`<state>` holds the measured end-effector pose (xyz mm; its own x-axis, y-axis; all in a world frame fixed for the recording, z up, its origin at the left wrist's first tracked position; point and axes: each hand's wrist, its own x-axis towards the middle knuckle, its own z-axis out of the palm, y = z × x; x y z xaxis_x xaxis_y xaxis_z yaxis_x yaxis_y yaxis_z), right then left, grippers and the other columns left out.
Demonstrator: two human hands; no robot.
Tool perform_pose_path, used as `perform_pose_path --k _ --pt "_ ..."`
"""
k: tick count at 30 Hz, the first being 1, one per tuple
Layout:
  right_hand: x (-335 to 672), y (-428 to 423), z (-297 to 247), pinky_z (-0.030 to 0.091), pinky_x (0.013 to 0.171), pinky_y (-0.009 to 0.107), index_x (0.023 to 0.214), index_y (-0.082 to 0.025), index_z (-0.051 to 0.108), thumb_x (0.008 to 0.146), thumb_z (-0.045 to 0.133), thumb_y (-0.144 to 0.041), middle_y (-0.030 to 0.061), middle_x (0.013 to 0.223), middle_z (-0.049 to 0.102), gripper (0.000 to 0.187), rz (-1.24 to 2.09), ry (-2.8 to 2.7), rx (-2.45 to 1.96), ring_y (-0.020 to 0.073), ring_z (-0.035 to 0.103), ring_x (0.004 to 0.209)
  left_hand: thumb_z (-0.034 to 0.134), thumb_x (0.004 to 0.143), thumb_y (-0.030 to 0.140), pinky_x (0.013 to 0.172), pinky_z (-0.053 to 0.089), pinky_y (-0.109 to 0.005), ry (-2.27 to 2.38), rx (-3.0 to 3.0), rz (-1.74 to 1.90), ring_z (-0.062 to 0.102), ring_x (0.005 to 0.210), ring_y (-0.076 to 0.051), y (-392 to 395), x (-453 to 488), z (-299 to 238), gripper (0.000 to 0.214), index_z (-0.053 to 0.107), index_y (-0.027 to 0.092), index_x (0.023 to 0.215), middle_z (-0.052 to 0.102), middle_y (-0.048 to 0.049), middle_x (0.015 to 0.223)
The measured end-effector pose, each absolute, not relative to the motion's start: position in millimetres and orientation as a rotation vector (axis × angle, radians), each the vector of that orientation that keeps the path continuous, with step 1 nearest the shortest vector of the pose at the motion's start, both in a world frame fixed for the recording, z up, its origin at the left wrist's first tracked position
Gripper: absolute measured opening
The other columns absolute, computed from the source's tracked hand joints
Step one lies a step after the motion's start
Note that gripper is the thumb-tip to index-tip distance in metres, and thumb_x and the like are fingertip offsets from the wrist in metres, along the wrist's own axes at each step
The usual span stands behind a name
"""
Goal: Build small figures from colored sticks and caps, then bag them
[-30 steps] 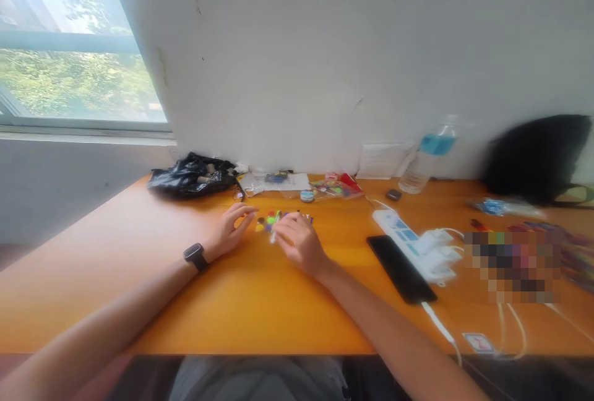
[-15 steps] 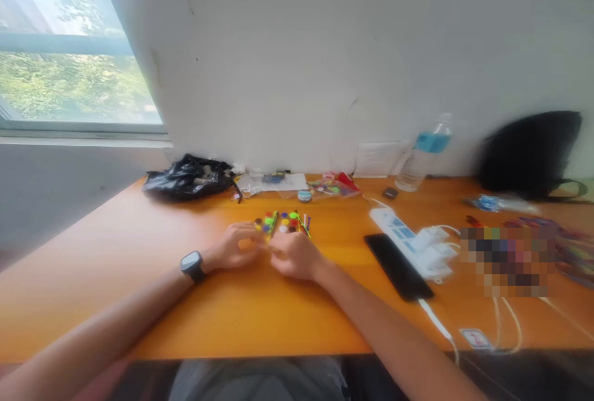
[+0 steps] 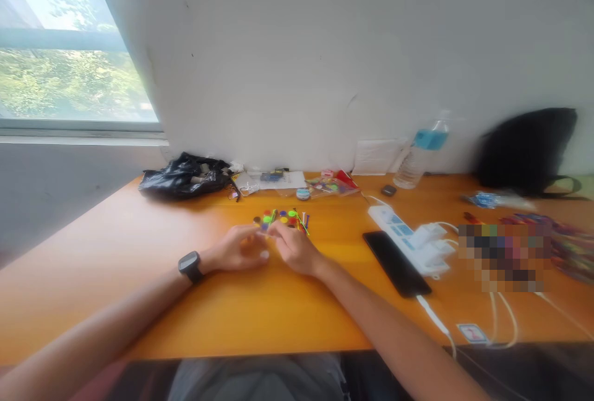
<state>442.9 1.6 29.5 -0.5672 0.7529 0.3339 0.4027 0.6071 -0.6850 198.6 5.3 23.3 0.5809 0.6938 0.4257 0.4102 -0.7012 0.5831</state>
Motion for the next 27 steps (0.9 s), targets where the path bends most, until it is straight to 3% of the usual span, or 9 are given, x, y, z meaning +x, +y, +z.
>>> perform_pose_path --k 3,5,10,15,19,23,27 --pt "441.6 2.4 27.4 0.043 0.077 0.03 0.113 -0.025 0.054 0.104 0.045 -0.021 0.0002 0.091 0.062 0.013 0.805 -2.167 -0.871 0.0185 0.056 0.078 0.08 0.084 0.043 0.078 0.051 -0.029 0.881 2.37 0.995 0.065 0.084 -0.018 5.5 196.5 28.7 0.038 0.067 0.019 0.111 0.074 -0.0056 0.101" --pt "440.2 2.1 24.3 0.042 0.073 0.029 0.112 -0.025 0.052 0.104 0.046 -0.023 -0.0005 0.088 0.059 0.01 0.875 -2.166 -0.827 0.0176 0.053 0.074 0.075 0.089 0.039 0.078 0.051 -0.03 0.856 2.361 1.041 0.066 0.086 -0.018 5.2 195.8 31.1 0.032 0.067 0.02 0.113 0.074 -0.0063 0.102" --pt "435.1 -0.4 18.7 0.04 0.066 0.027 0.115 -0.025 0.055 0.104 0.052 -0.028 -0.0011 0.084 0.06 0.011 1.04 -2.159 -0.797 0.0164 0.054 0.07 0.062 0.091 0.021 0.073 0.049 -0.026 0.825 2.424 1.09 0.061 0.074 -0.015 2.8 198.4 29.3 0.004 0.066 0.019 0.092 0.07 -0.003 0.083" --pt "433.8 3.8 19.7 0.045 0.072 0.028 0.108 -0.022 0.06 0.101 0.059 -0.032 0.0 0.086 0.061 0.012 1.02 -2.019 -0.803 0.0163 0.057 0.076 0.058 0.086 0.015 0.065 0.045 -0.024 0.829 2.485 1.062 0.055 0.065 -0.013 2.6 198.4 26.1 0.012 0.067 0.019 0.093 0.065 -0.0009 0.076" --pt "436.4 8.9 18.7 0.038 0.064 0.026 0.104 -0.021 0.062 0.098 0.061 -0.03 -0.0036 0.075 0.052 0.01 1.008 -2.015 -0.88 0.0135 0.047 0.065 0.06 0.09 0.021 0.062 0.043 -0.024 0.877 2.541 1.045 0.054 0.062 -0.012 4.8 197.1 24.1 0.019 0.071 0.019 0.106 0.063 0.0 0.073" --pt "436.7 8.8 17.2 0.034 0.059 0.026 0.104 -0.02 0.063 0.094 0.064 -0.028 -0.0061 0.067 0.046 0.012 1.066 -2.044 -0.933 0.0127 0.043 0.06 0.067 0.095 0.033 0.059 0.039 -0.024 0.902 2.593 0.995 0.055 0.059 -0.011 5.1 198.5 21.3 0.015 0.074 0.02 0.096 0.065 0.0001 0.07" --pt "435.9 7.2 17.5 0.035 0.059 0.025 0.09 -0.019 0.066 0.091 0.065 -0.026 -0.004 0.068 0.05 0.008 1.047 -2.111 -0.962 0.0125 0.046 0.062 0.067 0.095 0.034 0.057 0.04 -0.024 0.865 2.626 0.889 0.055 0.056 -0.012 4.0 199.7 20.7 0.021 0.07 0.02 0.081 0.064 0.0001 0.064"
